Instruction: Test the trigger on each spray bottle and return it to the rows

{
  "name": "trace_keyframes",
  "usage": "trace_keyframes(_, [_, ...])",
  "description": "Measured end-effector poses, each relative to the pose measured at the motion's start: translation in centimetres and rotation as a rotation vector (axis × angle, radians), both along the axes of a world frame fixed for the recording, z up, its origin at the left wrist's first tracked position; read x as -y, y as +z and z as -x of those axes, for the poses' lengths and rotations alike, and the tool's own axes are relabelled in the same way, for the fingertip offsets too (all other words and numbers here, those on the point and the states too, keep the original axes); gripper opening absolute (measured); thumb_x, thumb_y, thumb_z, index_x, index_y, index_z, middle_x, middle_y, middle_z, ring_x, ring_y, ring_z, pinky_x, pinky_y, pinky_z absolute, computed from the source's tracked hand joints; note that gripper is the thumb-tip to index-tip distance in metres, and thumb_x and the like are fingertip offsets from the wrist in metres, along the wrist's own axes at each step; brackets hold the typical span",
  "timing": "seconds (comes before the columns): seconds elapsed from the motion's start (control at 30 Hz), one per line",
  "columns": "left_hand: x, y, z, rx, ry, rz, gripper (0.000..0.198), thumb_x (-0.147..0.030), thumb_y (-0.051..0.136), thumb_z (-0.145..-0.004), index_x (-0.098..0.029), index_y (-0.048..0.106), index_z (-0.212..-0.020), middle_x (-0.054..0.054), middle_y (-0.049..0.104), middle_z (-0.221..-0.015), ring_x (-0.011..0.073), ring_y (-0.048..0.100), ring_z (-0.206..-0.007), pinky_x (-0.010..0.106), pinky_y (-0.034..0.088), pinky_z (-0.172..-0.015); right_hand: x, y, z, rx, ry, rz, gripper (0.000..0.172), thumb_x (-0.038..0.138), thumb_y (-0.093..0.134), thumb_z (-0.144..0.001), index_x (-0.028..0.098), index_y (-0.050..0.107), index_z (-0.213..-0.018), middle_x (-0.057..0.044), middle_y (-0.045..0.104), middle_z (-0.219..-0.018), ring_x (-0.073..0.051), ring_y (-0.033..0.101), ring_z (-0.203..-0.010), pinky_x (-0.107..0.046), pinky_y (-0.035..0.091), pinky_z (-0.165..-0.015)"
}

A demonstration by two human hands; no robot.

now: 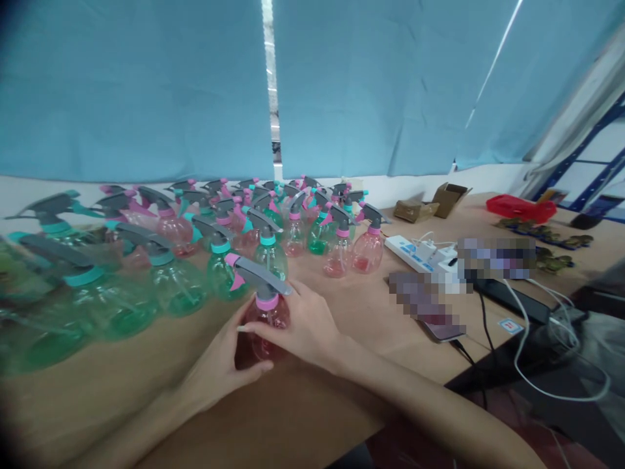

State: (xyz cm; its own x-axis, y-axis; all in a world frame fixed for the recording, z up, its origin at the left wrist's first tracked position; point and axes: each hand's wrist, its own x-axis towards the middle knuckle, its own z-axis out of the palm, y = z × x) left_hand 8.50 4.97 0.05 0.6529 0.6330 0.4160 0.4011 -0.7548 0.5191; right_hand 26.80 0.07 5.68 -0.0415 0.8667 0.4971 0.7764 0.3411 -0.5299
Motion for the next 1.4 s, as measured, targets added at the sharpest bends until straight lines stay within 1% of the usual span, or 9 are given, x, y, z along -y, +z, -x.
trace_keyframes(0.17, [0.7, 0.5, -0.2, 0.017, -0.042, 0.069, 0.084, -0.038, 0.067, -0.073, -0.021, 0.025, -0.144, 0.015, 0.043, -0.141, 0.0339, 0.043, -0.128, 0.054, 0.039, -0.1, 0.4, 0.7, 0.4, -0.009, 0.059, -0.031, 0.033, 0.055, 0.062, -0.077, 0.022, 0.064, -0.082, -0.002, 0.068, -0.081, -0.02, 0.062, -0.079, -0.034, 0.049, -0.071])
trace_keyframes(0.3, [1.1, 1.0, -0.2, 0.0, -0.048, 0.091, 0.079, -0.037, 0.068, -0.071, -0.021, 0.032, -0.14, 0.016, 0.045, -0.139, 0.0358, 0.045, -0.125, 0.056, 0.04, -0.098, -0.2, 0.8, 0.6, -0.037, 0.063, -0.05, 0.032, 0.054, 0.065, -0.074, 0.022, 0.062, -0.078, -0.002, 0.064, -0.081, -0.02, 0.059, -0.081, -0.035, 0.05, -0.074])
trace_keyframes(0.4, [1.2, 1.1, -0.2, -0.004, -0.076, 0.099, 0.076, -0.035, 0.068, -0.07, -0.019, 0.035, -0.136, 0.016, 0.047, -0.136, 0.0348, 0.046, -0.124, 0.054, 0.04, -0.098, -0.7, 0.8, 0.9, -0.139, 0.156, -0.063, 0.033, 0.053, 0.066, -0.074, 0.023, 0.061, -0.087, -0.001, 0.061, -0.086, -0.018, 0.058, -0.083, -0.034, 0.05, -0.076])
trace_keyframes(0.6, [1.2, 1.0, 0.0, 0.003, -0.105, 0.099, 0.072, -0.033, 0.067, -0.069, -0.018, 0.037, -0.132, 0.016, 0.052, -0.128, 0.0339, 0.05, -0.119, 0.053, 0.041, -0.096, -1.0, 1.7, 1.4, -0.392, 0.386, 0.134, 0.045, 0.053, 0.064, -0.074, 0.028, 0.056, -0.111, 0.002, 0.062, -0.088, -0.012, 0.055, -0.064, -0.027, 0.05, -0.057])
trace_keyframes(0.73, [1.1, 1.1, 0.0, -0.011, -0.144, 0.1, 0.072, -0.032, 0.068, -0.066, -0.019, 0.038, -0.131, 0.014, 0.054, -0.125, 0.036, 0.051, -0.117, 0.055, 0.041, -0.095, -0.6, 2.3, 1.2, -0.504, 0.481, 0.21, 0.049, 0.047, 0.066, -0.075, 0.027, 0.055, -0.119, -0.002, 0.064, -0.098, -0.014, 0.059, -0.071, -0.03, 0.052, -0.066])
trace_keyframes(0.87, [1.1, 1.2, -0.1, -0.01, -0.136, 0.085, 0.077, -0.034, 0.068, -0.065, -0.019, 0.035, -0.133, 0.014, 0.056, -0.119, 0.0366, 0.055, -0.109, 0.056, 0.042, -0.091, -0.6, 2.3, 1.2, -0.599, 0.521, 0.222, 0.047, 0.039, 0.069, -0.076, 0.025, 0.056, -0.119, -0.005, 0.065, -0.107, -0.02, 0.062, -0.092, -0.035, 0.051, -0.077])
trace_keyframes(1.0, [1.0, 1.2, -0.2, -0.01, -0.155, 0.082, 0.074, -0.037, 0.069, -0.066, -0.017, 0.037, -0.13, 0.016, 0.055, -0.119, 0.0363, 0.056, -0.107, 0.056, 0.044, -0.089, -1.0, 1.7, 1.6, -0.665, 0.568, 0.15, 0.027, 0.034, 0.067, -0.078, 0.024, 0.062, -0.103, -0.003, 0.066, -0.101, -0.019, 0.061, -0.1, -0.038, 0.047, -0.091])
trace_keyframes(1.1, [1.0, 1.2, -0.2, -0.017, -0.155, 0.086, 0.073, -0.039, 0.069, -0.069, -0.018, 0.036, -0.131, 0.017, 0.053, -0.126, 0.0365, 0.053, -0.113, 0.055, 0.044, -0.09, -1.2, 1.3, 1.7, -0.672, 0.577, 0.151, 0.015, 0.032, 0.063, -0.082, 0.024, 0.063, -0.095, -0.002, 0.066, -0.097, -0.017, 0.062, -0.095, -0.036, 0.048, -0.089])
trace_keyframes(1.4, [0.7, 0.1, -0.4, -0.227, -0.035, -0.037, 0.069, -0.045, 0.062, -0.082, -0.017, 0.032, -0.138, 0.015, 0.051, -0.132, 0.0316, 0.048, -0.121, 0.05, 0.039, -0.098, -2.5, 0.6, -0.6, -0.627, 0.385, 0.074, 0.014, 0.036, 0.064, -0.082, 0.023, 0.062, -0.087, 0.002, 0.059, -0.075, -0.014, 0.056, -0.071, -0.03, 0.046, -0.074])
